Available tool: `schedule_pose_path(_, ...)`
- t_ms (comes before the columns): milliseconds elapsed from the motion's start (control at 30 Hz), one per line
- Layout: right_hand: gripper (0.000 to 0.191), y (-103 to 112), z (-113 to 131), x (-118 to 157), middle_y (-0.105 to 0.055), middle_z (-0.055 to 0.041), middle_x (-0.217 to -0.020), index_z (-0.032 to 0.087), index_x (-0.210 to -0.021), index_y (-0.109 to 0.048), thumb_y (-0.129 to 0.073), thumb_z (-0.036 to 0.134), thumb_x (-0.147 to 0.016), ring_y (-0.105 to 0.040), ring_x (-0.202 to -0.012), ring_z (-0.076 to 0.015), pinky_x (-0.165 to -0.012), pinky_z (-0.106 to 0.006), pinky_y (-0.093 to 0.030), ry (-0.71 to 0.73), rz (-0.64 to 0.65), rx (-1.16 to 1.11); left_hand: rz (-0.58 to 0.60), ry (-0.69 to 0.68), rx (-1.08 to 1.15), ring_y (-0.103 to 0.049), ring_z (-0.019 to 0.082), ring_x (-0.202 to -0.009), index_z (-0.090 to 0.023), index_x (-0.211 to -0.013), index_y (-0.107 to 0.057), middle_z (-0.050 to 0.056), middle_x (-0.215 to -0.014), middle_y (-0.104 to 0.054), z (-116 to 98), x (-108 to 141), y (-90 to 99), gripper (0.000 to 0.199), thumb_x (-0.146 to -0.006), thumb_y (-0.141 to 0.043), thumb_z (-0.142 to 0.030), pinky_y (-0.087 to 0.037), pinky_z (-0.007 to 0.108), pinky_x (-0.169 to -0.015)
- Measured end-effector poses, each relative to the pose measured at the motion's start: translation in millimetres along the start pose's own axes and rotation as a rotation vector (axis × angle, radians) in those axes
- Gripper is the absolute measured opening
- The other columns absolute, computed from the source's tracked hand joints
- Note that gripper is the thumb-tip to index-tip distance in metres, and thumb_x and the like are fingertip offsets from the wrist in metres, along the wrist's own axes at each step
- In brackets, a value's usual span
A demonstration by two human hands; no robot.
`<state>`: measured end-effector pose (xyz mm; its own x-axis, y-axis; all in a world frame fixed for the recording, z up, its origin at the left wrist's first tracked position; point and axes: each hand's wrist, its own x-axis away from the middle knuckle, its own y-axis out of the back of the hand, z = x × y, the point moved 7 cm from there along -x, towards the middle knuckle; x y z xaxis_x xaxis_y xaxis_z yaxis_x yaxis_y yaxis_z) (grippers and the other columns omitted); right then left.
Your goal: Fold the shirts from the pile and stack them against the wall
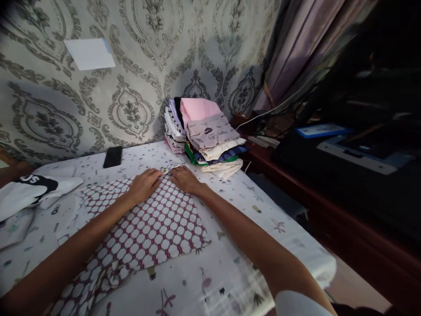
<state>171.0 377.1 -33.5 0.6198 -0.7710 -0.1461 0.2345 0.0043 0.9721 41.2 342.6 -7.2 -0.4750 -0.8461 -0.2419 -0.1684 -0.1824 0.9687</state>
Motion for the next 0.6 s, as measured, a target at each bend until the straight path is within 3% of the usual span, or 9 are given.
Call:
schedule_pose_path(133,0.027,5,-11,5,-0.068,-0.0166,-0.119,0.013,-0.111,-0.065,-0.042,0.025,-0.103,-0.060,-0.116,-0.0261,-0.108,-0.044,-0.040,-0.080,-0.091,-0.011,0.002,-0.033,0.032,-0.057,0.025,-0.115,-0.020,-0.123,-0.060,0.009,-0.120,-0.065,-3,1,-3.0,0.030,-0.098,-0.043,-0.020,-0.050,0.039,-0.096)
schedule_pose_path(233,0.022,11,-28,10,-0.069,-0.0140,-0.115,0.014,-0.102,-0.067,-0.046,0.016,-0.098,-0.063,-0.110,-0.0235,-0.102,-0.037,-0.046,-0.199,-0.176,-0.044,0.024,-0.062,0.056,-0.056,0.027,-0.117,-0.018,-0.123,-0.061,0.012,-0.124,-0.064,-7,3,-5.0,0.033,-0.099,-0.039,-0.020,-0.048,0.043,-0.100)
schedule_pose_path(333,0.031,16,-38,14,-0.070,-0.0139,-0.117,0.015,-0.111,-0.066,-0.040,0.010,-0.096,-0.064,-0.111,-0.0231,-0.099,-0.035,-0.048,-0.276,-0.253,-0.070,0.053,-0.079,0.077,-0.056,0.028,-0.121,-0.019,-0.124,-0.060,0.012,-0.128,-0.062,-12,8,-5.7,0.033,-0.101,-0.037,-0.023,-0.046,0.046,-0.101)
schedule_pose_path(400,0.037,22,-32,13,-0.066,-0.0155,-0.127,0.015,-0.122,-0.063,-0.036,0.013,-0.098,-0.062,-0.119,-0.0251,-0.103,-0.038,-0.047,-0.238,-0.357,-0.095,0.082,-0.085,0.083,-0.055,0.027,-0.124,-0.019,-0.127,-0.058,0.012,-0.130,-0.062,-15,13,-4.6,0.034,-0.101,-0.038,-0.024,-0.045,0.045,-0.102)
schedule_pose_path(467,0.038,25,-17,11,-0.059,-0.0161,-0.140,0.015,-0.130,-0.060,-0.038,0.021,-0.100,-0.054,-0.131,-0.0274,-0.110,-0.043,-0.043,-0.106,-0.435,-0.121,0.110,-0.078,0.089,-0.053,0.026,-0.128,-0.020,-0.134,-0.054,0.012,-0.135,-0.060,-16,20,-1.8,0.036,-0.101,-0.039,-0.026,-0.044,0.043,-0.105)
schedule_pose_path(533,0.039,21,1,7,-0.057,-0.0167,-0.143,0.014,-0.131,-0.060,-0.042,0.028,-0.099,-0.050,-0.135,-0.0291,-0.112,-0.046,-0.041,0.038,-0.399,-0.120,0.125,-0.067,0.104,-0.051,0.024,-0.132,-0.020,-0.140,-0.048,0.012,-0.141,-0.057,-13,27,2.7,0.040,-0.102,-0.039,-0.029,-0.041,0.040,-0.109)
schedule_pose_path(600,0.034,13,8,4,-0.064,-0.0177,-0.131,0.013,-0.122,-0.064,-0.044,0.029,-0.098,-0.056,-0.125,-0.0300,-0.107,-0.045,-0.044,0.084,-0.295,-0.094,0.128,-0.042,0.121,-0.049,0.023,-0.136,-0.018,-0.144,-0.044,0.013,-0.147,-0.054,-1,37,7.8,0.044,-0.103,-0.038,-0.033,-0.038,0.037,-0.112)
